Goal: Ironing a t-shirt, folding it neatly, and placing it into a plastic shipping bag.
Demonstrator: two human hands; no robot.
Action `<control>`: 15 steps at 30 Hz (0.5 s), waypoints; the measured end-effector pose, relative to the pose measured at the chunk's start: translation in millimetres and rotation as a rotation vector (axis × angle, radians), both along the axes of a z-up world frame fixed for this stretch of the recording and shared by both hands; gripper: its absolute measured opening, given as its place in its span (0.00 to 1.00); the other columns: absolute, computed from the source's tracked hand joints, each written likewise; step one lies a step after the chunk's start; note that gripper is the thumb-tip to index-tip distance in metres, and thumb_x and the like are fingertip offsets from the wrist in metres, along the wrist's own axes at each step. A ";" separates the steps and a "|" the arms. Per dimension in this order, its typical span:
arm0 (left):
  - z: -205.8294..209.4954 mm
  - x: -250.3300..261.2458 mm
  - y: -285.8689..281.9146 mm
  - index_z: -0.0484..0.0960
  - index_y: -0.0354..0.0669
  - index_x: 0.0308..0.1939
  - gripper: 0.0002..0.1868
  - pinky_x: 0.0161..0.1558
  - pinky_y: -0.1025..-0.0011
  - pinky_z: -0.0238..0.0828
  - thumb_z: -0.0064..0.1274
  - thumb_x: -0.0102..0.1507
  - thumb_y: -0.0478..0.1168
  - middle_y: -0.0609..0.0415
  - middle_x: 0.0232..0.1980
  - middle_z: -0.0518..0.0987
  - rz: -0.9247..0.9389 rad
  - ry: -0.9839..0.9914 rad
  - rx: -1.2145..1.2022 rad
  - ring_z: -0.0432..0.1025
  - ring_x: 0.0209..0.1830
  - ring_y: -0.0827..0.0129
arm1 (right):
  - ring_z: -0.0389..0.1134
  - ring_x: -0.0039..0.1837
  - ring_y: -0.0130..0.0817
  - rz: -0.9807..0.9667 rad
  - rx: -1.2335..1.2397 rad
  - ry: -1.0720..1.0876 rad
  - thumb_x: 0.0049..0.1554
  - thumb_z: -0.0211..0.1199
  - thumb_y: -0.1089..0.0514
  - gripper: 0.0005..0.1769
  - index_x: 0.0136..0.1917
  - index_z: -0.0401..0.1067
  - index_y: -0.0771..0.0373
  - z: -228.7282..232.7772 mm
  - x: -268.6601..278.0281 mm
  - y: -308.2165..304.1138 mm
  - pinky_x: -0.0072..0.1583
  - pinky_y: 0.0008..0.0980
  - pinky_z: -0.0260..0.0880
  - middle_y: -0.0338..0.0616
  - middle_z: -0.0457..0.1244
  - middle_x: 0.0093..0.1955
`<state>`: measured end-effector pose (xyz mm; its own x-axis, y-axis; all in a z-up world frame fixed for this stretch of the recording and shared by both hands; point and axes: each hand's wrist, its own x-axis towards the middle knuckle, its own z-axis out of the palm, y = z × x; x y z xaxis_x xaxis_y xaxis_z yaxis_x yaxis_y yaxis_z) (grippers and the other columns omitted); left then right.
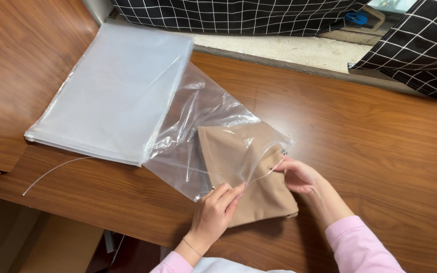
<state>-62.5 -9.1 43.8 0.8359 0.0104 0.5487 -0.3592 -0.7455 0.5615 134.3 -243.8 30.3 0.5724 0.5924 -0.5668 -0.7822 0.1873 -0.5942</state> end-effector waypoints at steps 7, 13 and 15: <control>3.3 -18.1 4.4 0.86 0.53 0.63 0.26 0.25 0.64 0.72 0.58 0.62 0.29 0.61 0.35 0.73 -0.048 0.050 0.029 0.72 0.31 0.66 | 0.73 0.50 0.48 -0.017 -0.171 0.350 0.57 0.65 0.56 0.18 0.60 0.80 0.60 41.9 -19.9 42.0 0.59 0.45 0.75 0.55 0.73 0.50; -19.6 -33.7 23.3 0.79 0.58 0.68 0.34 0.34 0.61 0.81 0.58 0.58 0.29 0.61 0.49 0.76 0.351 0.311 0.193 0.74 0.47 0.58 | 0.76 0.57 0.44 -0.164 0.063 0.490 0.59 0.68 0.51 0.19 0.61 0.78 0.62 39.8 -6.1 47.3 0.65 0.45 0.75 0.49 0.74 0.55; -22.1 -32.0 23.8 0.78 0.56 0.67 0.36 0.42 0.61 0.78 0.60 0.55 0.28 0.59 0.50 0.75 0.439 0.339 0.191 0.71 0.48 0.60 | 0.76 0.59 0.44 -0.210 0.126 0.545 0.58 0.69 0.53 0.20 0.62 0.78 0.63 34.1 -7.5 47.4 0.67 0.46 0.75 0.51 0.74 0.58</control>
